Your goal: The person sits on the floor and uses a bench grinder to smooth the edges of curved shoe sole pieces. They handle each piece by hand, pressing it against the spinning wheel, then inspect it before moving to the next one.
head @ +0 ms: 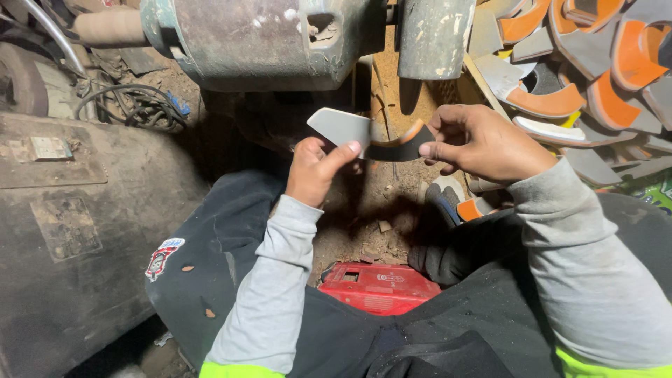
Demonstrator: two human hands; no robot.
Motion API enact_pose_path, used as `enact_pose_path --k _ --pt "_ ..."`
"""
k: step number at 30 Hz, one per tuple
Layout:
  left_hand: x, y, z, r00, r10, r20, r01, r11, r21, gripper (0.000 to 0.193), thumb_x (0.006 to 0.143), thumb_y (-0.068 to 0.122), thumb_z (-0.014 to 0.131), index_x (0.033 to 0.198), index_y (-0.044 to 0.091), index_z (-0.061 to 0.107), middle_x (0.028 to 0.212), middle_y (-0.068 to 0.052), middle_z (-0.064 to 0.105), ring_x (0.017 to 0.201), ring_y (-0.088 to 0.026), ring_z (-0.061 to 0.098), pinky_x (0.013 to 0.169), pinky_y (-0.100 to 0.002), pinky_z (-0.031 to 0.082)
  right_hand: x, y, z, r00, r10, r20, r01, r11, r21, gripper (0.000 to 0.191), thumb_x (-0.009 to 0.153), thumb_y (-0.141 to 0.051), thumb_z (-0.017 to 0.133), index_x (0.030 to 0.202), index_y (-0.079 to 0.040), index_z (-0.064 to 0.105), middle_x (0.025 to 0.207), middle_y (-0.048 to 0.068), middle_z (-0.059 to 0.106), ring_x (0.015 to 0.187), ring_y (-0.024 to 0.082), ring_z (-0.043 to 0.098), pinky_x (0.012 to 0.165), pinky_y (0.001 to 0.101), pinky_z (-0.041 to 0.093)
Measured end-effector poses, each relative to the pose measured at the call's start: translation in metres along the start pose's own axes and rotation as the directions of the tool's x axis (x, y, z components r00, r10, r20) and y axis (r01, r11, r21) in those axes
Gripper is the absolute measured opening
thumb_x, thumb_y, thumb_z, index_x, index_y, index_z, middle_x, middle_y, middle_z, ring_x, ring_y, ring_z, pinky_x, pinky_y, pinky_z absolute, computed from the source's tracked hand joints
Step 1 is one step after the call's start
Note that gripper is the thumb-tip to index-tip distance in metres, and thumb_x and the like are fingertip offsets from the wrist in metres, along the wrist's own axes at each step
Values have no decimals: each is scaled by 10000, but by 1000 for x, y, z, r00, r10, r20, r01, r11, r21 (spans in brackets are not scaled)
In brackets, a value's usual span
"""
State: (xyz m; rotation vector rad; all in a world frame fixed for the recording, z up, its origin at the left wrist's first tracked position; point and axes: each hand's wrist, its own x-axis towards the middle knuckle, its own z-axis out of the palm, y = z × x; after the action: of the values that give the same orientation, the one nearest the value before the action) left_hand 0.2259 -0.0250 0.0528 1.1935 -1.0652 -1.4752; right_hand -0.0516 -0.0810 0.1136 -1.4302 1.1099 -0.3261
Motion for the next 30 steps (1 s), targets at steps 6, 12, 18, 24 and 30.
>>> enact_pose_path --k 6,12,18,24,30 --pt "3 0 11 985 173 11 -170 956 239 256 988 206 752 1127 -9 745 1018 -62 748 901 -103 644 838 -295 529 1 2 -11 996 -66 -63 61 994 -92 222 911 -176 735 1000 -11 616 768 39 679 676 106 635 599 261 521" --pt "20 -40 40 971 -215 102 234 783 -576 259 991 193 654 1140 -19 667 1003 -143 722 856 -239 687 782 -401 578 5 -9 -23 955 -122 -272 123 992 -14 220 1013 -175 687 988 20 587 732 47 644 626 91 626 562 246 511" --pt "36 -58 60 958 -240 158 278 639 -717 311 983 184 672 1198 -33 614 1046 -174 711 849 -245 685 778 -398 591 14 -11 -37 918 -187 -349 158 981 -110 159 1053 -156 617 1016 -2 617 767 25 652 631 78 628 571 222 504" --pt "40 -61 65 959 -235 161 276 628 -728 314 996 179 675 1215 -31 598 1064 -179 711 848 -240 695 780 -381 589 24 -8 -45 913 -210 -350 158 972 -171 141 1034 -131 633 1013 6 607 759 31 638 624 85 635 537 226 486" --pt "40 -67 56 962 -245 122 253 625 -738 317 983 170 688 1206 -47 628 1054 -182 712 895 -250 689 822 -411 584 25 -8 -36 909 -228 -350 180 970 -165 158 1040 -126 631 992 24 617 737 42 644 606 92 636 533 239 493"
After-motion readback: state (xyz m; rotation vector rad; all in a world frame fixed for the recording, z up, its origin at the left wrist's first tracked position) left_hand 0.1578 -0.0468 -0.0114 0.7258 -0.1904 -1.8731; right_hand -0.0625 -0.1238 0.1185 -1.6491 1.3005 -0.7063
